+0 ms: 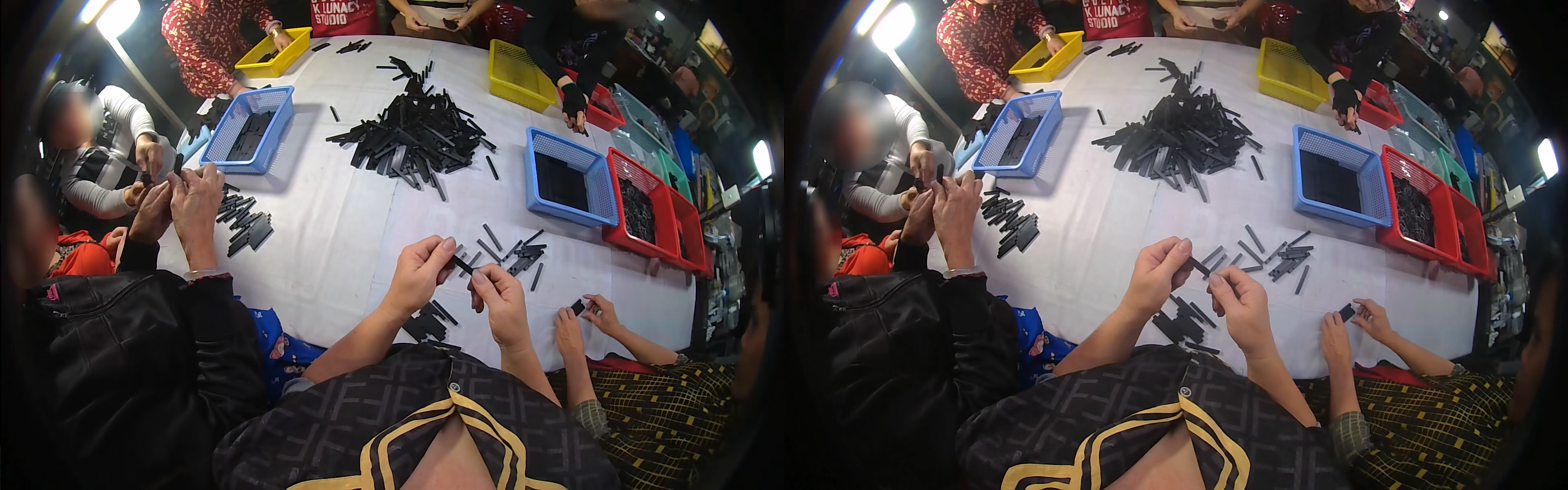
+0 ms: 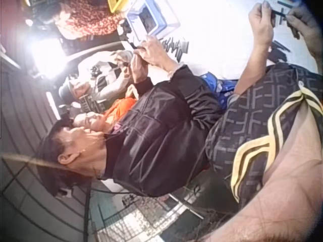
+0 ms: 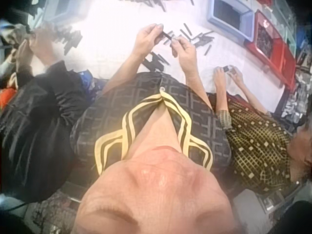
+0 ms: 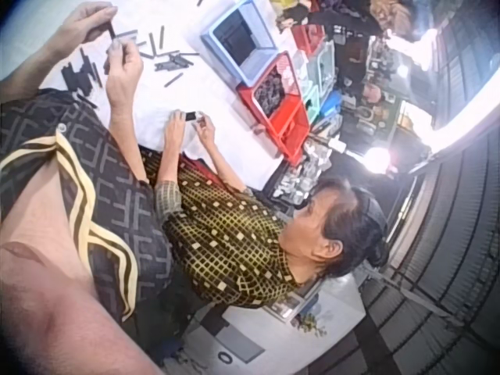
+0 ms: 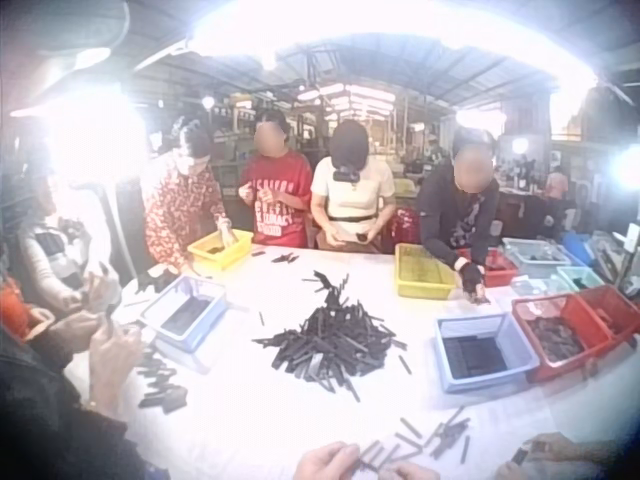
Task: The person sits at a table with several others and repeatedly picks up small black plastic pieces, snaps them together by hand, and places the assembled units into a blue basket. The task continues throughout the clip with multiple participants performing the same assembly.
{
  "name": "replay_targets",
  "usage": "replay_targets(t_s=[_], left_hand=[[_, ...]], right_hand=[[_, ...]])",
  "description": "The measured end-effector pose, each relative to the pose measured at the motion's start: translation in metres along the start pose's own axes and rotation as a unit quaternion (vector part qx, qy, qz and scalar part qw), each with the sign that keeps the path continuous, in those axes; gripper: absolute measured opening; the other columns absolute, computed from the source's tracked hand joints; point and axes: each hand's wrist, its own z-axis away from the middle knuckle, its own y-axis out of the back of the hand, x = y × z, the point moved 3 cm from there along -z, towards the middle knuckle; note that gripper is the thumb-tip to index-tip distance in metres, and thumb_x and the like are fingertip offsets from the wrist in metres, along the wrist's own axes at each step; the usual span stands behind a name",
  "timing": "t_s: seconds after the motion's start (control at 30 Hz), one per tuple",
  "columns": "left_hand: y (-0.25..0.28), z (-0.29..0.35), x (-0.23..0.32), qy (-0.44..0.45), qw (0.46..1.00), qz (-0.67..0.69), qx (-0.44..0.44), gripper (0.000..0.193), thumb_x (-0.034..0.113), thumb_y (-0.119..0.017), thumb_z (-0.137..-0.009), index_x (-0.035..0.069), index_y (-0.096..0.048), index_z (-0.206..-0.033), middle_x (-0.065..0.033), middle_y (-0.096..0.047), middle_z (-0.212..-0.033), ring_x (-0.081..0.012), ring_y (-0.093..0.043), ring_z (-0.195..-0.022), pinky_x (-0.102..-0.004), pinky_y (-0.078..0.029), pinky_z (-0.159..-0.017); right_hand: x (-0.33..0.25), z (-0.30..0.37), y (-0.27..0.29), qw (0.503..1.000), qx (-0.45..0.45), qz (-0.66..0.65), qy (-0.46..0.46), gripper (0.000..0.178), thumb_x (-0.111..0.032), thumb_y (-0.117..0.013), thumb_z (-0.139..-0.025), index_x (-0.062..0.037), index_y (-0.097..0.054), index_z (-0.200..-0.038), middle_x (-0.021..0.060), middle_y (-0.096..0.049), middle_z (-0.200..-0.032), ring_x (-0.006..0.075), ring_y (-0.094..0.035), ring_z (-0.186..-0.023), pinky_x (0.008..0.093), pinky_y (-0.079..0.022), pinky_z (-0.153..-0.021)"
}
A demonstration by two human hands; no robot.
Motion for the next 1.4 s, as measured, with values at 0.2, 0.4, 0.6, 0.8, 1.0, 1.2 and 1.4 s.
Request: replay_targets(t_s=[0.2,0.4,0.6,0.8,1.0,1.2,1.4], left_hand=[[0.025,-0.013,0.001,-0.023,0.999,0.025,0.029,0.029,0.024,-0.049,-0.092,0.007,-0.049,-0.069,0.0043,-0.042,-0.057,-0.0027,-0.033,-0.048,-0.0187,-0.023,-0.041],[0.005,-0.012,-0.026,0.047,0.996,-0.045,-0.058,0.032,0.027,-0.051,-0.09,0.004,-0.052,-0.068,0.0038,-0.044,-0.056,-0.0042,-0.038,-0.051,-0.021,-0.031,-0.047],[0.032,-0.026,-0.044,0.038,0.993,-0.108,0.004,0.029,0.025,-0.052,-0.09,0.004,-0.055,-0.07,0.0046,-0.041,-0.051,-0.0025,-0.034,-0.046,-0.0196,-0.025,-0.042],[0.122,-0.035,-0.103,-0.02,0.892,-0.418,0.172,0.025,0.026,-0.06,-0.082,0.003,-0.058,-0.073,-0.0087,-0.056,-0.057,-0.0161,-0.051,-0.05,-0.0309,-0.04,-0.049],[0.141,-0.004,-0.12,-0.125,0.776,-0.572,0.233,0.01,0.016,-0.059,-0.08,0.007,-0.056,-0.078,-0.0087,-0.057,-0.062,-0.0249,-0.057,-0.058,-0.0359,-0.045,-0.055],[0.14,0.0,-0.125,-0.164,0.742,-0.612,0.217,0.009,0.017,-0.06,-0.08,0.008,-0.057,-0.079,-0.0082,-0.059,-0.068,-0.0249,-0.058,-0.063,-0.036,-0.045,-0.057],[0.143,0.001,-0.129,-0.16,0.742,-0.612,0.222,0.011,0.019,-0.06,-0.08,0.008,-0.057,-0.08,-0.0087,-0.058,-0.067,-0.025,-0.057,-0.061,-0.0358,-0.045,-0.057]], right_hand=[[0.022,0.002,0.015,0.993,0.033,-0.112,-0.023,0.026,-0.021,-0.046,-0.091,-0.0002,-0.054,-0.079,0.0021,-0.05,-0.061,0.0076,-0.045,-0.055,0.021,-0.036,-0.051],[0.032,-0.002,-0.004,0.993,-0.028,-0.095,-0.071,0.031,-0.025,-0.045,-0.093,0.0001,-0.055,-0.079,0.0023,-0.05,-0.059,0.0088,-0.045,-0.054,0.0215,-0.036,-0.051],[0.081,-0.01,0.046,0.991,0.117,-0.029,-0.054,0.028,-0.024,-0.045,-0.093,-0.0021,-0.053,-0.077,0.0013,-0.047,-0.057,0.0074,-0.042,-0.048,0.0199,-0.034,-0.045],[0.181,-0.003,0.152,0.862,0.469,0.188,-0.045,0.028,-0.024,-0.042,-0.092,0.0006,-0.053,-0.086,0.0087,-0.054,-0.065,0.0193,-0.051,-0.057,0.0297,-0.041,-0.054],[0.215,0.002,0.195,0.667,0.575,0.464,-0.094,0.027,-0.026,-0.047,-0.088,-0.0028,-0.057,-0.097,0.0141,-0.059,-0.093,0.0308,-0.053,-0.089,0.0423,-0.04,-0.075],[0.194,-0.006,0.171,0.633,0.552,0.533,-0.101,0.03,-0.031,-0.051,-0.085,-0.0124,-0.057,-0.108,0.0071,-0.056,-0.101,0.0278,-0.049,-0.097,0.0432,-0.038,-0.078],[0.194,0.006,0.156,0.675,0.5,0.538,-0.072,0.046,-0.032,-0.054,-0.082,-0.0127,-0.045,-0.123,0.0105,-0.049,-0.115,0.0293,-0.043,-0.106,0.0445,-0.034,-0.085]])
